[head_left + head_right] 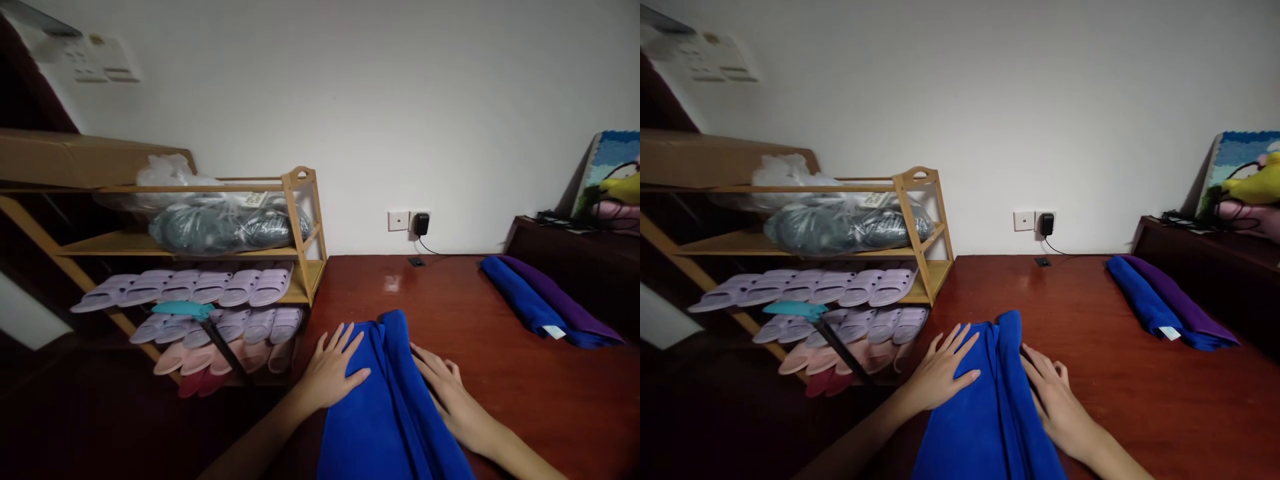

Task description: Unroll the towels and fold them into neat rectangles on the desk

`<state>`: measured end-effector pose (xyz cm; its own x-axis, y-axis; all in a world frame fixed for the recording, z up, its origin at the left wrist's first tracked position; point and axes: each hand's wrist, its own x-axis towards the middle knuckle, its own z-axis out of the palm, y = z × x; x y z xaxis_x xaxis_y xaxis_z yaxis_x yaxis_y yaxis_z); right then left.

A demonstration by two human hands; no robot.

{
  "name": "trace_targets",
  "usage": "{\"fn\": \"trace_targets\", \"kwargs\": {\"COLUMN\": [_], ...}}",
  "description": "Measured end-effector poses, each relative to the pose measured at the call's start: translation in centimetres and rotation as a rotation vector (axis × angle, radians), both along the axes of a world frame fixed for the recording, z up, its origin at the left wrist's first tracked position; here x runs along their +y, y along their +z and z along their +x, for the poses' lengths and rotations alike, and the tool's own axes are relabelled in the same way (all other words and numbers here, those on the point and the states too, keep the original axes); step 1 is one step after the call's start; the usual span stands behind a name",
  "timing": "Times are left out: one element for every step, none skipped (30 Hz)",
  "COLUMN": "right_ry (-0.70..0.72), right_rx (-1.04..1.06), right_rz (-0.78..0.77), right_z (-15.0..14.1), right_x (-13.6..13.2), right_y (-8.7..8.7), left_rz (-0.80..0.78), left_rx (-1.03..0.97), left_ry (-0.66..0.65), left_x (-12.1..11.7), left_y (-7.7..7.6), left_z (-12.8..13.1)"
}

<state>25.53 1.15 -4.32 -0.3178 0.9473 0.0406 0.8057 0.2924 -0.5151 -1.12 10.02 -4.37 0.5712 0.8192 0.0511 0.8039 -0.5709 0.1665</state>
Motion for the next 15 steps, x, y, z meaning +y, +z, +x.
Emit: {"fn": "trace_targets", "kwargs": {"right_ry": [0.028,0.062,0.099,0.134,0.164,0.184,0.193,0.192,0.184,0.171,0.154,0.136,0.12,0.111,0.113], "right_rx": [0.003,-0.005,-0.022,-0.041,-0.06,-0.076,-0.088,-0.094,-0.093,-0.085,-0.067,-0.045,-0.021,0.0,0.011], "right_rz": [0.008,0.015,0.02,0.022,0.022,0.024,0.031,0.039,0.048,0.055,0.062,0.068,0.074,0.082,0.089], "right_z": [-0.3,-0.6,-0.8,-0.9,-0.9,-0.9,-0.8,-0.8,-0.8,-0.9,-1.0,-1.3,-1.6,-2.0,-2.5], "right_x": [0.2,0.4,0.6,0.7,0.9,1.0,1.1,1.1,1.0,0.9,0.7,0.5,0.3,0.1,0.0], "right_y": [0.0,0.0,-0.1,-0.2,-0.3,-0.4,-0.4,-0.4,-0.4,-0.4,-0.3,-0.3,-0.2,-0.2,-0.2], "left_rz": [0.004,0.008,0.012,0.017,0.022,0.027,0.032,0.037,0.04,0.042,0.043,0.044,0.047,0.051,0.056], "left_rx": [0.003,0.007,0.009,0.008,0.006,0.004,0.001,-0.003,-0.006,-0.009,-0.01,-0.01,-0.009,-0.006,-0.003], "left_ry": [0.002,0.003,0.002,0.001,-0.003,-0.007,-0.01,-0.011,-0.011,-0.011,-0.01,-0.009,-0.009,-0.01,-0.011], "left_x": [0.0,0.0,0.1,0.1,0.1,0.1,0.1,0.1,0.1,0.1,0.1,0.0,0.0,0.0,0.0], "left_y": [-0.1,-0.2,-0.2,-0.3,-0.4,-0.4,-0.5,-0.5,-0.6,-0.6,-0.7,-0.7,-0.8,-0.8,-0.9], "left_z": [0.0,0.0,0.0,0.0,0.0,0.0,-0.1,-0.1,-0.1,-0.1,0.0,0.0,0.0,0.0,0.0]}}
